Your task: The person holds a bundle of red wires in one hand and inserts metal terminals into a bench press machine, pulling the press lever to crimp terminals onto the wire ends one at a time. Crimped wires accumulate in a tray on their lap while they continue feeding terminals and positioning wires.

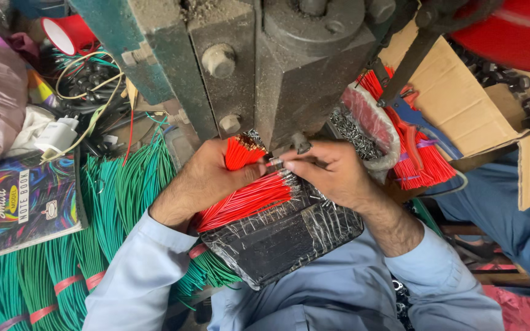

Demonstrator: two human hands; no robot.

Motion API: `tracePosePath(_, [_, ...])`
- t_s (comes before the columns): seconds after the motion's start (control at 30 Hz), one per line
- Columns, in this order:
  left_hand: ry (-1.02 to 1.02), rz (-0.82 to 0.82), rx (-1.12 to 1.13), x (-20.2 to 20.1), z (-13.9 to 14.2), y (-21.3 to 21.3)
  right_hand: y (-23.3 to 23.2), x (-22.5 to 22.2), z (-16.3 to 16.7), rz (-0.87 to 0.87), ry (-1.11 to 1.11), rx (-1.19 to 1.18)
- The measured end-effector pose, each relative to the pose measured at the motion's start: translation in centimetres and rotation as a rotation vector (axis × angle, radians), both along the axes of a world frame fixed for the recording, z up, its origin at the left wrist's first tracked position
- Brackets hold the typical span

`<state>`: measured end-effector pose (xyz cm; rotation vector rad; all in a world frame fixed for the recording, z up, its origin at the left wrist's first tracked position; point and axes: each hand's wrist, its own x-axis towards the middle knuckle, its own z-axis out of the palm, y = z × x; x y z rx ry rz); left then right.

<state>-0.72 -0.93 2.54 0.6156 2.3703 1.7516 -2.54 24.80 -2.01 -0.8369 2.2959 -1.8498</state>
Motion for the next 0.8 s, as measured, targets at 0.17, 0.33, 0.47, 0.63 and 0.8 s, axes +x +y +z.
tracePosePath(0.17, [0.039,0.041,-0.124,0.2,-0.1,-0.1,2.9,1.8,2.5,-0.039,0.179,0.254])
tracePosePath(0.33, [0.015,0.026,-0.072,-0.1,-0.5,-0.1,3.9,2.2,3.2,-0.081,0.439,0.537])
tracePosePath(0.47, [0.003,0.007,-0.014,0.0,-0.4,0.0,3.6,1.9,2.8,-0.126,0.213,0.535])
tracePosePath(0.63, [0.019,-0.011,-0.025,-0.1,-0.1,-0.2,2.7,1.3,1.9,-0.193,0.085,0.311])
tracePosePath(0.8, [-0.02,0.033,-0.041,0.1,-0.2,-0.2,0.0,0.3,0.1,-0.047,-0.04,-0.112])
